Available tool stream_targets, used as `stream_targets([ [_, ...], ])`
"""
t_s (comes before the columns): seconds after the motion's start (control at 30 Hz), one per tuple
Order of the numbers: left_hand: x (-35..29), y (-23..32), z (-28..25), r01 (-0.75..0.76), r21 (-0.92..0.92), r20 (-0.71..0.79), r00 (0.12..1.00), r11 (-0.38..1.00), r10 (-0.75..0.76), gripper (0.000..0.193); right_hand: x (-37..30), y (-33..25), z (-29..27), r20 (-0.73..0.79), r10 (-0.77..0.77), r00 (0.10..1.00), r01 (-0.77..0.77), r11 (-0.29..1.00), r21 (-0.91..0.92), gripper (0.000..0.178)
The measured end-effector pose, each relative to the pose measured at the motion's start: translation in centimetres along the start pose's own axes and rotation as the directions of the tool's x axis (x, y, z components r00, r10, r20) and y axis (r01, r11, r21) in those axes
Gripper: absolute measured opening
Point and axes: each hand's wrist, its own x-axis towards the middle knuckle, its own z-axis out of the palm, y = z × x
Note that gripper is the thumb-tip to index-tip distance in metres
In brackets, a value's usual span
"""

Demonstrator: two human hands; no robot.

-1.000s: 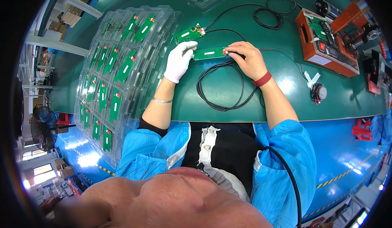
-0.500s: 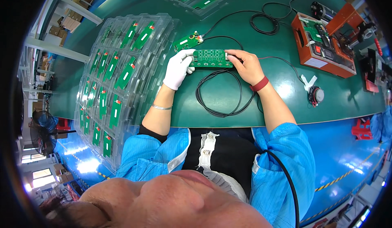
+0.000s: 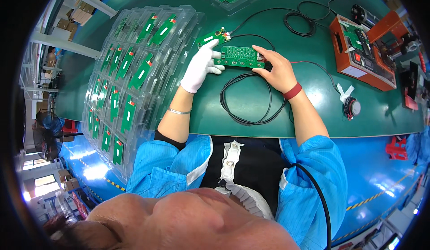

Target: Testing circuit boards by connecting them to a cable and observing the digital display before sorting them.

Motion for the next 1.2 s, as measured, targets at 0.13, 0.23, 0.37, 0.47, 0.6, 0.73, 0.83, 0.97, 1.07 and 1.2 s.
stream_targets([
  [0.13, -0.48, -0.30, 0.97, -0.116, 0.248, 0.157, 0.984, 0.962, 0.078, 0.068, 0.08, 0.11, -0.15, 0.024, 0.027, 0.999, -0.028, 0.999, 0.016, 0.066],
  [0.23, -0.60, -0.01, 0.59, -0.112, 0.294, 0.184, 0.981, 0.949, 0.059, 0.074, 0.10, 0.05, -0.01, 0.031, 0.041, 0.999, -0.042, 0.999, 0.029, 0.066],
  [0.37, -0.51, -0.15, 0.52, -0.120, 0.312, 0.190, 0.980, 0.942, 0.062, 0.076, 0.10, -0.08, -0.01, 0.034, 0.047, 0.998, -0.048, 0.999, 0.017, 0.066],
  [0.47, -0.51, -0.28, 0.59, -0.128, 0.319, 0.194, 0.979, 0.939, 0.067, 0.076, 0.08, -0.15, -0.08, 0.027, 0.054, 0.998, -0.054, 0.999, 0.002, 0.066],
  [0.6, -0.57, -0.24, 0.60, -0.128, 0.350, 0.174, 0.982, 0.928, 0.070, 0.075, 0.10, -0.31, -0.07, 0.028, 0.053, 0.998, -0.054, 0.998, 0.028, 0.067],
  [0.73, -0.62, -0.13, 0.89, -0.131, 0.365, 0.157, 0.984, 0.922, 0.078, 0.075, 0.11, -0.29, -0.11, 0.024, 0.052, 0.998, -0.052, 0.999, -0.003, 0.067],
  [0.83, -0.64, -0.23, 0.79, -0.137, 0.373, 0.152, 0.985, 0.918, 0.086, 0.073, 0.12, -0.30, -0.07, 0.025, 0.051, 0.998, -0.051, 0.999, 0.001, 0.067],
  [0.97, -0.59, -0.37, 0.73, -0.152, 0.378, 0.161, 0.982, 0.913, 0.097, 0.071, 0.06, -0.28, -0.07, 0.029, 0.057, 0.998, -0.058, 0.998, 0.037, 0.067],
  [1.07, -0.78, 0.05, 1.17, -0.118, 0.376, 0.121, 0.990, 0.919, 0.077, 0.069, 0.04, -0.21, 0.00, 0.017, 0.048, 0.999, -0.049, 0.999, 0.019, 0.068],
  [1.2, -0.76, -0.09, 1.08, -0.112, 0.392, 0.099, 0.992, 0.913, 0.079, 0.067, 0.09, -0.39, -0.04, 0.023, 0.048, 0.999, -0.048, 0.999, 0.006, 0.067],
])
